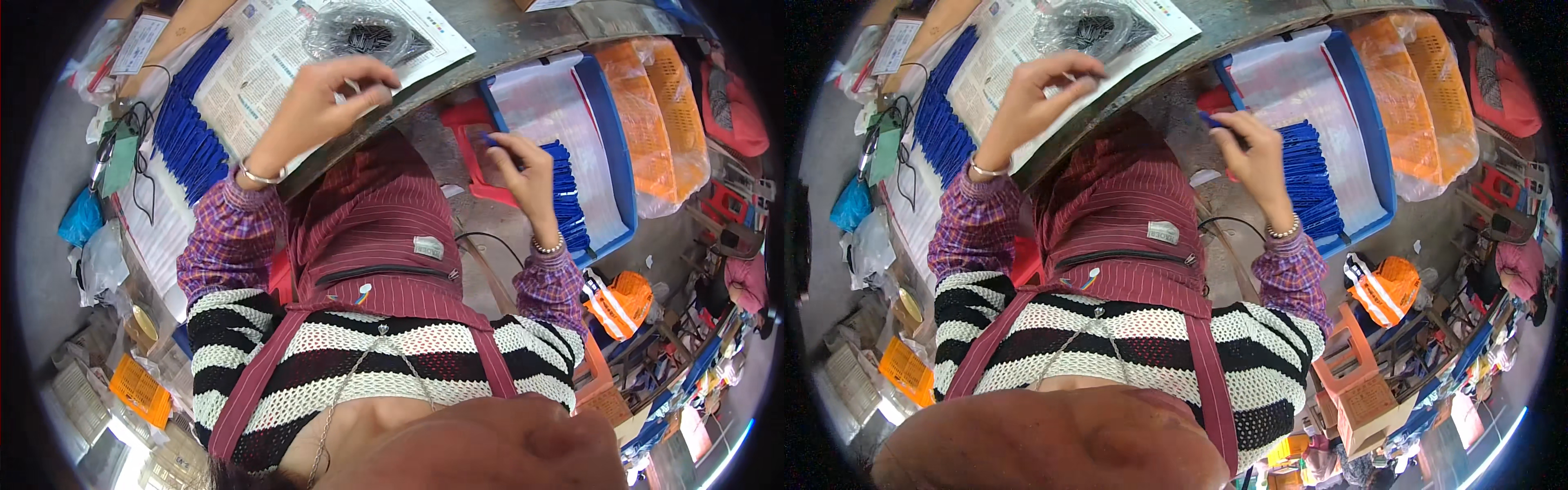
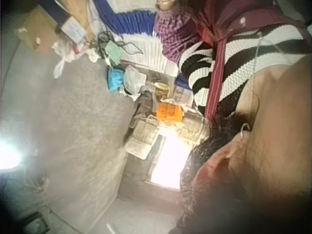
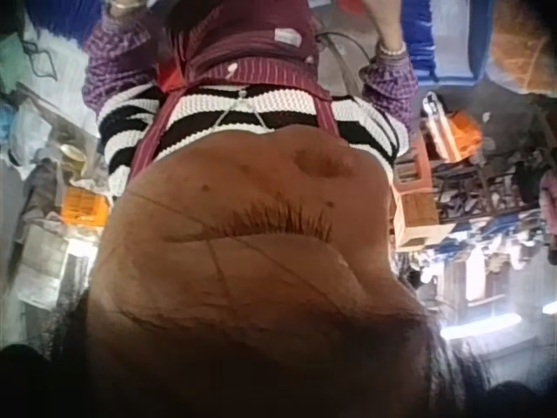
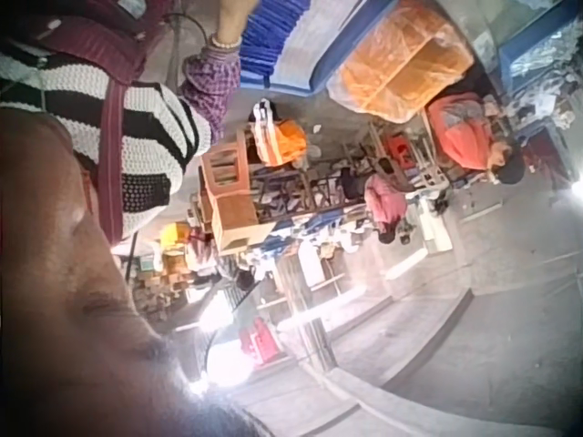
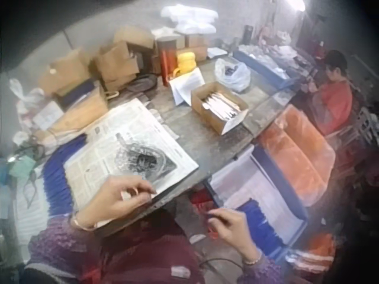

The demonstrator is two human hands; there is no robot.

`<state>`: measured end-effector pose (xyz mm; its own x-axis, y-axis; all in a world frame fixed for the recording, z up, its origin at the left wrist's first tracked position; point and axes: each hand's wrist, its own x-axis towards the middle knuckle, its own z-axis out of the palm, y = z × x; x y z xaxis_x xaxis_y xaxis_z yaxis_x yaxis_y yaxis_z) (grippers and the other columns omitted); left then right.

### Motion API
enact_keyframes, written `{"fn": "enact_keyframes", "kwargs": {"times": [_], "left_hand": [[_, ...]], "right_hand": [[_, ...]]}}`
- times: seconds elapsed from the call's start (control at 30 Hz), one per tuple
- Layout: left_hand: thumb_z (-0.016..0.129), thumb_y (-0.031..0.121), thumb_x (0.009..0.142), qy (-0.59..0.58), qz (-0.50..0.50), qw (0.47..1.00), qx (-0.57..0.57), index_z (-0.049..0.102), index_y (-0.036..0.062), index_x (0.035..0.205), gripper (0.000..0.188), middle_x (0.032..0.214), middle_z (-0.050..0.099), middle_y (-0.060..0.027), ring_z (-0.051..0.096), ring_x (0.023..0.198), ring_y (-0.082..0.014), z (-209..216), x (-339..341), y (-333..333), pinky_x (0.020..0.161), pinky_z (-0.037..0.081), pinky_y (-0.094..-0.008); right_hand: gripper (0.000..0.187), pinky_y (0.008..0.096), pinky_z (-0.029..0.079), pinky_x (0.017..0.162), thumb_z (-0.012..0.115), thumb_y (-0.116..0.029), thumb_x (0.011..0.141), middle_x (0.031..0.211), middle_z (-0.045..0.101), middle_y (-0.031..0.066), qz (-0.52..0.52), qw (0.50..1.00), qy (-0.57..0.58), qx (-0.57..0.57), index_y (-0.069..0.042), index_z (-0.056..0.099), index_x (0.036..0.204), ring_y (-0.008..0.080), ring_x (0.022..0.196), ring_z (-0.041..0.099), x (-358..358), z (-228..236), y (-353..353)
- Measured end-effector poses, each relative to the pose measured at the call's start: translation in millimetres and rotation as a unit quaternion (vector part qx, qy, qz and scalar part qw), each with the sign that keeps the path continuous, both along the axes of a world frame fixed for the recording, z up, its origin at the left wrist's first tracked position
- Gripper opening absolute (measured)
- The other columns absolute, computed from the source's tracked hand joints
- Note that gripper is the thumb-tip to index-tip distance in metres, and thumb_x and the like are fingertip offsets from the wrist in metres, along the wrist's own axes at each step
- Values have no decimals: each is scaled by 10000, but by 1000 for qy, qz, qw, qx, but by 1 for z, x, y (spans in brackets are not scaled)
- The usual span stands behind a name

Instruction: Assembling small blue pen components using hands and pliers at a workshop table.

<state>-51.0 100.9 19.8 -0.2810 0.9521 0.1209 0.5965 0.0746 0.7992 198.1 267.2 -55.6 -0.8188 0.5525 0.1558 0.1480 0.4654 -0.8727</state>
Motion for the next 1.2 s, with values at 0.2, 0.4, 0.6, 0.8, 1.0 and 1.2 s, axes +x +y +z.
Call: {"fn": "enact_keyframes", "kwargs": {"times": [0.2, 0.4, 0.6, 0.8, 1.0, 1.2], "left_hand": [[664, 113, 805, 213, 75, 974, 29, 690, 73, 942, 145, 875, 674, -70, 633, 700, -223, -18, -57, 21, 634, 498, -302], [648, 39, 758, 311, 54, 946, 68, 661, 23, 923, 166, 839, 643, -127, 621, 805, -277, -38, -66, 32, 727, 496, -335], [650, 110, 784, 320, 63, 945, -33, 685, 85, 924, 146, 879, 616, -75, 618, 851, -279, -48, -69, 26, 736, 504, -383], [644, 140, 799, 311, 65, 948, -28, 682, 83, 909, 129, 869, 628, -71, 622, 819, -273, -49, -71, 22, 714, 504, -373], [651, 177, 814, 283, 64, 957, 9, 684, 86, 917, 141, 849, 651, -75, 635, 764, -263, -49, -73, 23, 688, 509, -351], [684, 161, 834, 182, 78, 980, -3, 703, 65, 919, 130, 804, 687, -9, 608, 675, -77, -40, -73, 24, 585, 476, -214]], "right_hand": [[175, 298, 491, 669, 686, -61, 778, 828, 645, 127, -65, 987, -100, 112, 5, 666, 939, 235, 716, 629, 41, -53, 66], [260, 336, 513, 742, 672, -26, 735, 1021, 643, 113, -19, 985, -144, 88, -9, 655, 994, 292, 909, 639, 56, -83, 85], [339, 365, 495, 820, 677, -26, 707, 1098, 626, 92, 14, 963, -240, 124, -51, 647, 1044, 319, 975, 614, 60, -100, 83], [300, 380, 496, 780, 679, -37, 708, 1035, 628, 91, 29, 962, -214, 168, -56, 650, 1006, 326, 934, 616, 56, -102, 85], [247, 387, 487, 741, 692, -51, 691, 966, 626, 107, 22, 962, -223, 153, -36, 641, 932, 342, 868, 610, 58, -101, 87], [225, 319, 496, 716, 679, -4, 716, 879, 653, 128, -42, 990, -132, 36, -10, 658, 940, 266, 795, 647, 59, -88, 89]]}}
